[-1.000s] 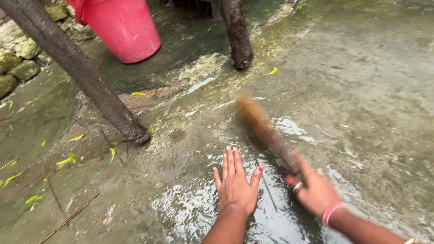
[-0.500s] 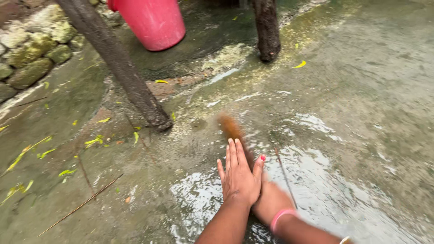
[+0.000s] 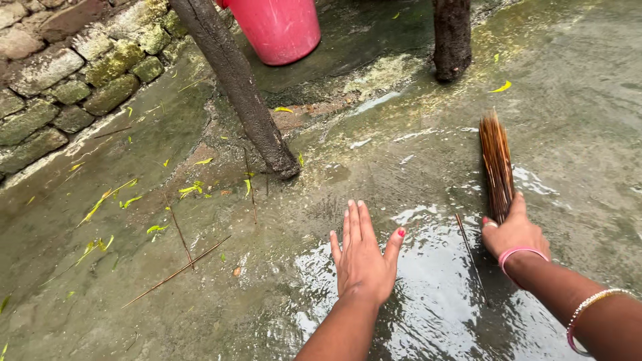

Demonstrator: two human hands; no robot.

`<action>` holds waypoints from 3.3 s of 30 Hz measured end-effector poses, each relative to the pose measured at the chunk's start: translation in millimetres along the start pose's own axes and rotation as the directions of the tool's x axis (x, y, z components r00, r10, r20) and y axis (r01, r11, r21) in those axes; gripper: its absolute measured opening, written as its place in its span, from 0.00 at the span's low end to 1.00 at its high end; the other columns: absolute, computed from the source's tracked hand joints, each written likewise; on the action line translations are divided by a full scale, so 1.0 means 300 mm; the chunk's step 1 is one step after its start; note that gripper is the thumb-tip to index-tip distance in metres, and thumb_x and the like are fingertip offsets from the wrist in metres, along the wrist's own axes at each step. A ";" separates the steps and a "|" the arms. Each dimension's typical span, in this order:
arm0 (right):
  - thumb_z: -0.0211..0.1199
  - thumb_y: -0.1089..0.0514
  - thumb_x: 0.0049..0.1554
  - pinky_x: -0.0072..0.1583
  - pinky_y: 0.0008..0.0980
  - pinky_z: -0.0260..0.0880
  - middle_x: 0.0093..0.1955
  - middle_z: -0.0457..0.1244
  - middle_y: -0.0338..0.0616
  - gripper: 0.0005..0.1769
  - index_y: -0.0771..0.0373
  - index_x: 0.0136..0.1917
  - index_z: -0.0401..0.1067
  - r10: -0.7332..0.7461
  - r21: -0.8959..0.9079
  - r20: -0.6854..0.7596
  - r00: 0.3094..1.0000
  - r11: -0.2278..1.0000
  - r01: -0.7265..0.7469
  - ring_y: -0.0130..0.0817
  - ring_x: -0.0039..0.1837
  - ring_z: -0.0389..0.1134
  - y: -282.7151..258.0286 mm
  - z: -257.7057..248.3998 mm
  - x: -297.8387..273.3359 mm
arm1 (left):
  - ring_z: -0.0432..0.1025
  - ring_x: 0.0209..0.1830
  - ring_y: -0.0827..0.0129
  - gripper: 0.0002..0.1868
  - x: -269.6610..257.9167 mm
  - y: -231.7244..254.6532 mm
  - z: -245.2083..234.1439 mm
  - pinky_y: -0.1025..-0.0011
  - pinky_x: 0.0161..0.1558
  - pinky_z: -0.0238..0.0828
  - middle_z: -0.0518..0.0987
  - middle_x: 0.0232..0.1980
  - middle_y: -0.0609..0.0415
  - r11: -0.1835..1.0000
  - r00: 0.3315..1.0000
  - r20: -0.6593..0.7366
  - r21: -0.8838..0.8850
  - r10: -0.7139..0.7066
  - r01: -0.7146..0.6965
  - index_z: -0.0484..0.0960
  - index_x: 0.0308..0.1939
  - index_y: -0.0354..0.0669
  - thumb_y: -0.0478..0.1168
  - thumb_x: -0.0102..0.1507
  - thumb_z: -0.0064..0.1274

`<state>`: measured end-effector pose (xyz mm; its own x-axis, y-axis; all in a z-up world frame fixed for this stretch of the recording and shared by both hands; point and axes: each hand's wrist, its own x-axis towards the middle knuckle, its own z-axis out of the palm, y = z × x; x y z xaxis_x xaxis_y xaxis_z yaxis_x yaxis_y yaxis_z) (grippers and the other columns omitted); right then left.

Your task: The person sweeps a wet concrete floor outdoors using a small handheld broom, moving debris and water while frequently repositioning the broom and using their other hand to guide the process.

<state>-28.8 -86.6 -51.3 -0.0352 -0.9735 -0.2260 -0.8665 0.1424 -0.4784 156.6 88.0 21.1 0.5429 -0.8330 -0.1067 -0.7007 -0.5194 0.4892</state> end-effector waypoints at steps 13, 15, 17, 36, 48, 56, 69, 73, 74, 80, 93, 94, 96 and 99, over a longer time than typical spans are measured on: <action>0.64 0.46 0.53 0.63 0.46 0.70 0.55 0.70 0.55 0.21 0.56 0.57 0.76 -0.544 0.156 0.498 0.675 0.822 0.547 0.53 0.59 0.71 -0.194 0.358 -0.492 | 0.31 0.84 0.66 0.49 0.021 -0.046 -0.009 0.55 0.78 0.19 0.34 0.85 0.54 1.000 0.999 -0.033 -0.002 -0.014 0.014 0.36 0.80 0.46 0.68 0.67 0.36; 0.63 0.49 0.52 0.62 0.45 0.71 0.53 0.71 0.54 0.19 0.57 0.55 0.77 -0.639 0.125 0.453 0.622 0.736 0.665 0.52 0.57 0.73 -0.170 0.328 -0.469 | 0.31 0.84 0.66 0.49 0.024 -0.054 -0.017 0.54 0.78 0.19 0.35 0.85 0.54 1.000 0.999 -0.048 0.015 0.002 -0.002 0.36 0.81 0.46 0.67 0.67 0.36; 0.61 0.51 0.52 0.61 0.45 0.71 0.51 0.73 0.54 0.29 0.51 0.67 0.65 -0.614 0.207 0.344 0.711 0.788 0.580 0.50 0.55 0.74 -0.153 0.266 -0.426 | 0.31 0.84 0.66 0.49 0.022 -0.070 -0.024 0.54 0.78 0.19 0.35 0.85 0.55 1.000 0.999 -0.050 0.028 -0.008 0.010 0.36 0.81 0.46 0.67 0.67 0.36; 0.64 0.55 0.54 0.62 0.44 0.72 0.54 0.71 0.58 0.18 0.59 0.58 0.73 -0.615 0.244 0.521 0.591 0.772 0.588 0.53 0.59 0.73 -0.194 0.342 -0.641 | 0.30 0.85 0.68 0.49 -0.006 -0.111 -0.046 0.54 0.78 0.20 0.33 0.85 0.55 0.993 0.994 0.009 0.053 -0.107 0.107 0.35 0.81 0.47 0.69 0.66 0.35; 0.60 0.46 0.62 0.63 0.48 0.71 0.59 0.69 0.63 0.51 0.46 0.87 0.32 -0.101 0.067 0.277 0.956 0.994 0.086 0.59 0.59 0.73 -0.131 0.178 -0.382 | 0.31 0.85 0.66 0.54 0.000 -0.152 -0.018 0.52 0.77 0.24 0.33 0.85 0.55 0.961 0.961 0.039 -0.039 -0.274 0.275 0.31 0.80 0.45 0.73 0.65 0.37; 0.59 0.53 0.50 0.69 0.40 0.65 0.66 0.66 0.58 0.41 0.55 0.77 0.55 -0.648 0.451 0.403 0.646 0.755 0.476 0.51 0.69 0.68 -0.135 0.387 -0.464 | 0.75 0.64 0.50 0.40 0.014 -0.123 0.084 0.55 0.68 0.67 0.79 0.65 0.41 0.620 0.783 0.375 -0.479 -0.496 0.622 0.70 0.69 0.41 0.57 0.58 0.59; 0.51 0.47 0.60 0.74 0.46 0.52 0.73 0.59 0.58 0.36 0.61 0.78 0.56 -0.681 0.347 -0.081 0.728 0.665 0.661 0.53 0.73 0.58 0.042 0.228 -0.339 | 0.78 0.52 0.44 0.28 0.005 0.118 0.057 0.53 0.53 0.75 0.71 0.62 0.41 0.756 0.866 0.058 -0.462 -0.497 0.464 0.59 0.64 0.38 0.46 0.67 0.52; 0.44 0.40 0.60 0.79 0.50 0.37 0.80 0.51 0.38 0.36 0.48 0.79 0.52 -0.791 -0.306 -0.087 0.605 0.599 0.740 0.34 0.81 0.48 0.161 0.218 -0.317 | 0.75 0.53 0.44 0.44 -0.012 0.016 0.079 0.52 0.51 0.76 0.66 0.66 0.39 0.902 0.945 -0.073 -0.332 -0.318 0.277 0.42 0.79 0.51 0.45 0.66 0.52; 0.44 0.40 0.60 0.79 0.50 0.37 0.80 0.51 0.38 0.36 0.48 0.79 0.52 -0.788 -0.309 -0.083 0.610 0.602 0.736 0.34 0.81 0.48 0.177 0.229 -0.316 | 0.74 0.54 0.43 0.45 -0.023 -0.036 0.080 0.51 0.52 0.75 0.62 0.69 0.35 0.977 0.985 0.069 -0.133 -0.159 0.167 0.38 0.80 0.62 0.46 0.68 0.51; 0.36 0.36 0.61 0.80 0.46 0.31 0.81 0.45 0.33 0.37 0.49 0.79 0.50 -0.816 -0.309 -0.174 0.551 0.576 0.757 0.29 0.81 0.42 0.162 0.260 -0.310 | 0.71 0.58 0.40 0.43 0.024 -0.164 0.164 0.51 0.54 0.74 0.57 0.74 0.31 0.968 0.965 0.262 0.239 0.017 -0.082 0.34 0.82 0.76 0.43 0.72 0.44; 0.35 0.38 0.61 0.78 0.50 0.29 0.82 0.43 0.40 0.39 0.56 0.80 0.45 -0.794 -0.425 -0.007 0.608 0.553 0.717 0.34 0.83 0.39 0.164 0.236 -0.323 | 0.73 0.54 0.39 0.38 -0.076 -0.027 0.151 0.47 0.51 0.74 0.60 0.71 0.34 0.999 0.983 0.180 0.021 0.026 -0.030 0.37 0.79 0.78 0.54 0.71 0.42; 0.35 0.38 0.61 0.79 0.49 0.29 0.82 0.42 0.39 0.39 0.56 0.80 0.44 -0.784 -0.440 0.014 0.621 0.553 0.708 0.33 0.83 0.38 0.163 0.233 -0.325 | 0.73 0.54 0.39 0.38 -0.089 -0.030 0.165 0.47 0.51 0.74 0.60 0.71 0.34 0.999 0.982 0.185 0.020 0.028 -0.032 0.37 0.79 0.78 0.54 0.71 0.42; 0.35 0.38 0.61 0.78 0.50 0.28 0.82 0.41 0.40 0.39 0.57 0.80 0.44 -0.797 -0.438 0.010 0.604 0.540 0.719 0.34 0.83 0.37 0.162 0.230 -0.320 | 0.73 0.56 0.40 0.36 -0.094 -0.044 0.193 0.47 0.51 0.74 0.64 0.68 0.36 0.969 0.949 0.278 0.149 0.149 -0.196 0.39 0.78 0.82 0.53 0.71 0.40; 0.34 0.38 0.61 0.77 0.50 0.27 0.82 0.40 0.41 0.39 0.58 0.79 0.43 -0.808 -0.435 0.011 0.589 0.527 0.730 0.35 0.82 0.36 0.166 0.230 -0.320 | 0.75 0.54 0.43 0.36 -0.035 -0.087 0.187 0.49 0.54 0.74 0.63 0.70 0.35 0.983 0.985 0.157 0.181 -0.067 0.038 0.37 0.80 0.78 0.49 0.72 0.37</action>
<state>-34.2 26.2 -111.8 0.6849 -0.6865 0.2444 -0.6985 -0.7140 -0.0479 143.1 99.6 -39.2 0.5096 -0.8158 -0.2736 -0.7515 -0.5768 0.3202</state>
